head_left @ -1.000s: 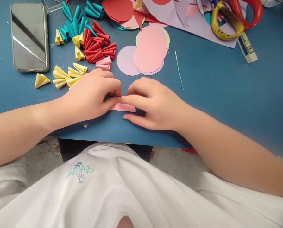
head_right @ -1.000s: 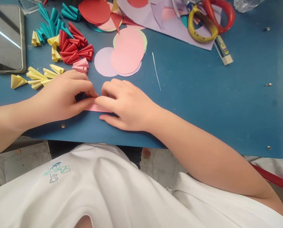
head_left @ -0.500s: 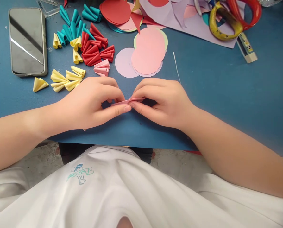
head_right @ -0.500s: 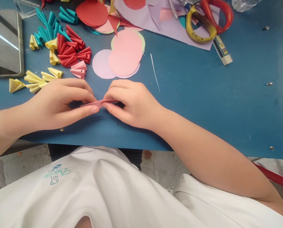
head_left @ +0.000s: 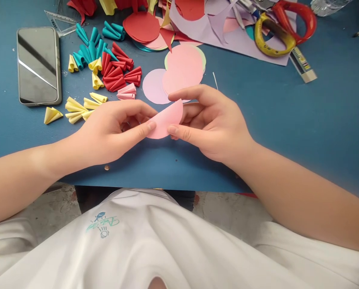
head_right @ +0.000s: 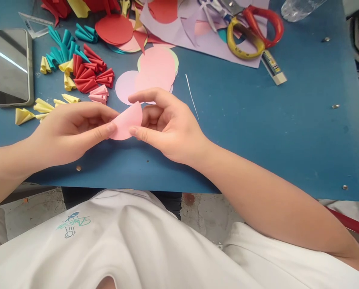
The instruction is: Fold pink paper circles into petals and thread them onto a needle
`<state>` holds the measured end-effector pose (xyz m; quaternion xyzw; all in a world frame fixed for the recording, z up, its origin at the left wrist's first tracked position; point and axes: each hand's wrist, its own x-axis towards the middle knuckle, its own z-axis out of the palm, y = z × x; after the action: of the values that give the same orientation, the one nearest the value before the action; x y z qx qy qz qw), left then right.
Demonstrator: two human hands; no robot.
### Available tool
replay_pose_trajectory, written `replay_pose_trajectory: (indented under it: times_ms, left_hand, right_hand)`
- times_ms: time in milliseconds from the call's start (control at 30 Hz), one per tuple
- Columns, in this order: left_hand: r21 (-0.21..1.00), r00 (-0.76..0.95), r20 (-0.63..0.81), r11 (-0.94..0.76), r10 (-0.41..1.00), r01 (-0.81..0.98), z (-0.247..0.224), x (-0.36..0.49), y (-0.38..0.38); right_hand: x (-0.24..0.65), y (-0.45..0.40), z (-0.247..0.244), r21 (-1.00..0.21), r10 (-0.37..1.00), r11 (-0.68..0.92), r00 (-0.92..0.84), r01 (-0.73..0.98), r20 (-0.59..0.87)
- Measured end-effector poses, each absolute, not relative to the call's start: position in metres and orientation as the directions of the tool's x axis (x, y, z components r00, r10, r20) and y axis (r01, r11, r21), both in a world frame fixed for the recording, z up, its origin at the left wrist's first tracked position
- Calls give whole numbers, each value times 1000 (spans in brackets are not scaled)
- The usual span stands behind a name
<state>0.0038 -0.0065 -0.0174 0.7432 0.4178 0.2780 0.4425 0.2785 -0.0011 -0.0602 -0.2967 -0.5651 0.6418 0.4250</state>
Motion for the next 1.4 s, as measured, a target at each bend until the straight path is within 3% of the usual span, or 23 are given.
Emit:
replay_pose_trajectory:
  times_ms: [100, 333, 500, 633, 767, 967, 1100, 1300, 1400]
  left_hand:
    - [873, 466, 178, -357, 867, 331, -25, 1, -9]
    - [678, 586, 240, -566, 774, 470, -20, 0, -7]
    - [817, 548, 128, -400, 827, 414, -16, 2, -8]
    - [851, 470, 90, -313, 878, 422, -16, 2, -8]
    - [932, 451, 37, -193, 892, 306, -14, 3, -7]
    - [978, 478, -133, 36, 868, 207, -10, 6, -6]
    - [979, 500, -128, 29, 856, 201, -13, 6, -6]
    - [971, 511, -72, -58, 857, 234, -12, 7, -6]
    - [970, 497, -117, -9, 860, 244, -11, 7, -5]
  right_hand:
    - [279, 0, -63, -984, 886, 34, -451, -174, 110]
    - [276, -5, -62, -983, 884, 143, -433, -113, 179]
    - [277, -5, -63, -954, 869, 282, -395, -102, 299]
    - [280, -5, -66, -933, 853, 353, -384, -71, 353]
    - [280, -7, -64, -914, 836, 405, -404, -4, 372]
    - [279, -8, -58, -950, 904, 305, -336, 70, 266]
    - [279, -6, -55, -979, 919, 187, -367, 76, 147]
    - [277, -9, -53, -960, 896, 254, -402, 120, 187]
    - [276, -11, -59, -966, 897, 233, -408, 113, 169]
